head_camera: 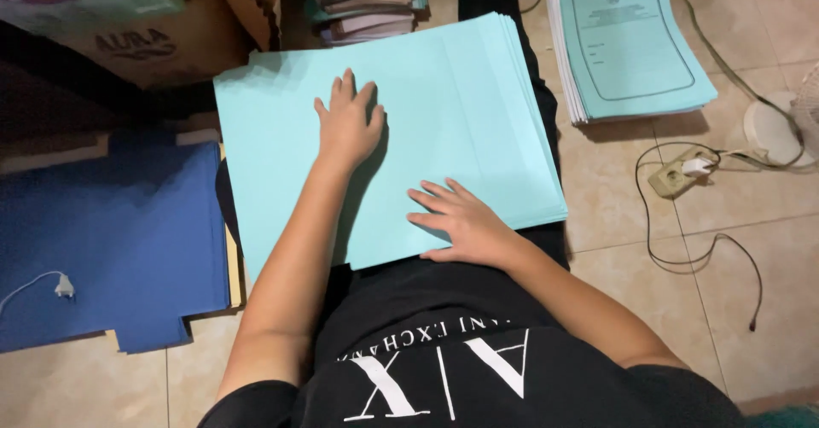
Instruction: Smoothing and organizing a stack of light blue paper folders on the floor
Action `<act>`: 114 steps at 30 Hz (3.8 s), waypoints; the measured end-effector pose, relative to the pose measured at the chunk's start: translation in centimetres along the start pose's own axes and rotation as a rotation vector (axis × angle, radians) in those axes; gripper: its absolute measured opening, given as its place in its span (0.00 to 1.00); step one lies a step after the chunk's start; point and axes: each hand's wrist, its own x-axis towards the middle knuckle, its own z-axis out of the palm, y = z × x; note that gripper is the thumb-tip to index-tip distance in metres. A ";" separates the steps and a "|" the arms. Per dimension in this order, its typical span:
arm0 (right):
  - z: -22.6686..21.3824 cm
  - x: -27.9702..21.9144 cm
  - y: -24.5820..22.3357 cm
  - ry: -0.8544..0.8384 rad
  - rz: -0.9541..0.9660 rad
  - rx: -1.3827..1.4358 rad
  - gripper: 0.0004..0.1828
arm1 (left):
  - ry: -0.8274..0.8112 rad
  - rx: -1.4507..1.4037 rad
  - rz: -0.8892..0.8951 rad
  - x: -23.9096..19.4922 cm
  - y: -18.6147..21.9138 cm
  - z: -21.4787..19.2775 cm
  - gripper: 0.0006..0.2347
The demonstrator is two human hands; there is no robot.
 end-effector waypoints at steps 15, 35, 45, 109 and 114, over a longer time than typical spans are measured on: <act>-2.2 3.6 2.5 0.133 0.458 -0.171 0.39 | -0.081 0.153 -0.003 -5.4 2.3 -0.1 0.27; -3.4 14.7 10.0 0.174 0.478 -0.225 0.37 | -0.073 0.279 -0.130 2.5 -0.6 3.3 0.34; -2.7 17.3 12.3 0.401 0.528 -0.242 0.35 | 0.135 0.146 -0.139 3.3 -1.4 3.4 0.29; -4.2 10.6 9.8 0.190 0.526 -0.230 0.34 | -0.032 0.183 -0.178 -3.2 -2.1 -0.8 0.28; -1.9 1.9 3.7 0.135 0.415 -0.271 0.35 | -0.094 0.187 0.031 -14.1 -0.7 -1.6 0.29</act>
